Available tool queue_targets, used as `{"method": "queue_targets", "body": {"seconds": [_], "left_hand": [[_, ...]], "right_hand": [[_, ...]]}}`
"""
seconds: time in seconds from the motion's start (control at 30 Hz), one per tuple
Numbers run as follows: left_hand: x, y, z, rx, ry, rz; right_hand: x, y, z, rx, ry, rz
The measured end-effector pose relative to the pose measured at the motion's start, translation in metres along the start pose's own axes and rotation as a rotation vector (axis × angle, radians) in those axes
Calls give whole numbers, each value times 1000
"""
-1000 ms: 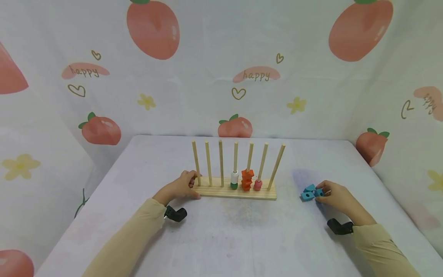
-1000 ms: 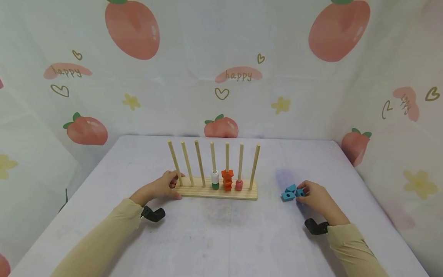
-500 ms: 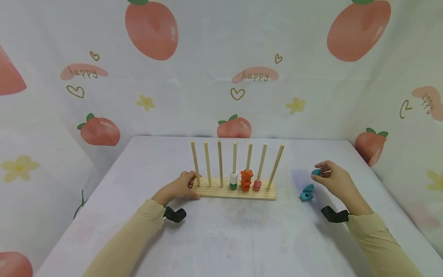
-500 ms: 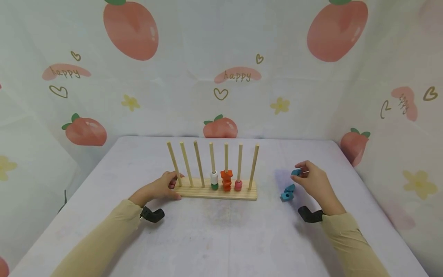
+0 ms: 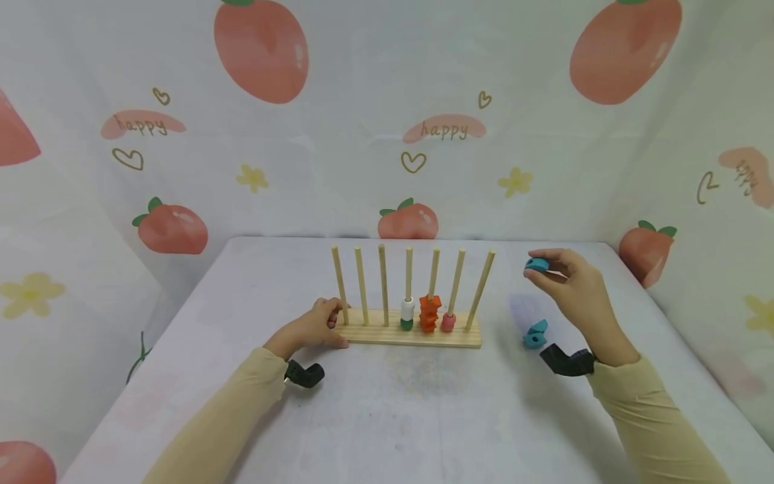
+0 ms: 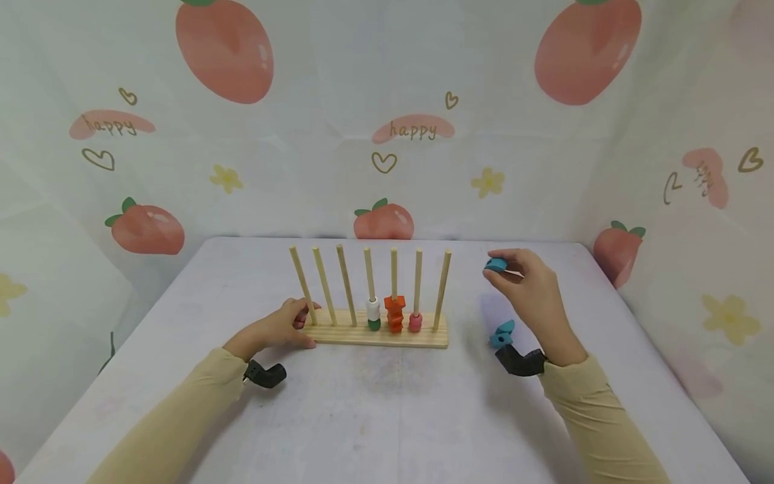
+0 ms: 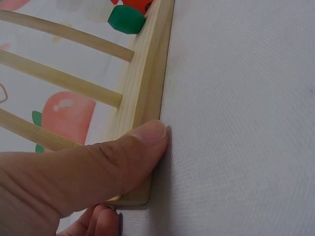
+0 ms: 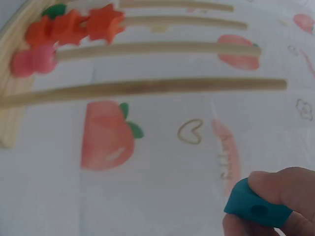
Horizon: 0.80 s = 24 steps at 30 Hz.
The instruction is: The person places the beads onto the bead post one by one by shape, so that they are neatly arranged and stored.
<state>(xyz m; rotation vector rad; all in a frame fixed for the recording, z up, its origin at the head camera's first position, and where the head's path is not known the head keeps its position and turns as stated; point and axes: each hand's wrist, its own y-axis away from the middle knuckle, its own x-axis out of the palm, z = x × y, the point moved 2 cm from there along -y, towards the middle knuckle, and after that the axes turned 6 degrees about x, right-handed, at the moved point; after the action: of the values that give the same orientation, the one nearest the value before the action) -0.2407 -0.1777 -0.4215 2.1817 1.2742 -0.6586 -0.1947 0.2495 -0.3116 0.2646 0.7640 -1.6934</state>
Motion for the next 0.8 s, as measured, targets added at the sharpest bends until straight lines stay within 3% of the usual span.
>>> {"method": "queue_targets", "body": {"seconds": [0.2, 0.43, 0.63, 0.8], "left_hand": [[0, 0, 1, 2, -1, -2], [0, 0, 2, 1, -2, -2], [0, 1, 0, 9, 4, 1], [0, 0, 0, 20, 11, 8]], "right_hand": [[1, 0, 22, -61, -125, -74], [5, -4, 42, -186, -285, -97], [13, -9, 51, -308, -488, -60], [22, -10, 54, -348, -540, -24]]}}
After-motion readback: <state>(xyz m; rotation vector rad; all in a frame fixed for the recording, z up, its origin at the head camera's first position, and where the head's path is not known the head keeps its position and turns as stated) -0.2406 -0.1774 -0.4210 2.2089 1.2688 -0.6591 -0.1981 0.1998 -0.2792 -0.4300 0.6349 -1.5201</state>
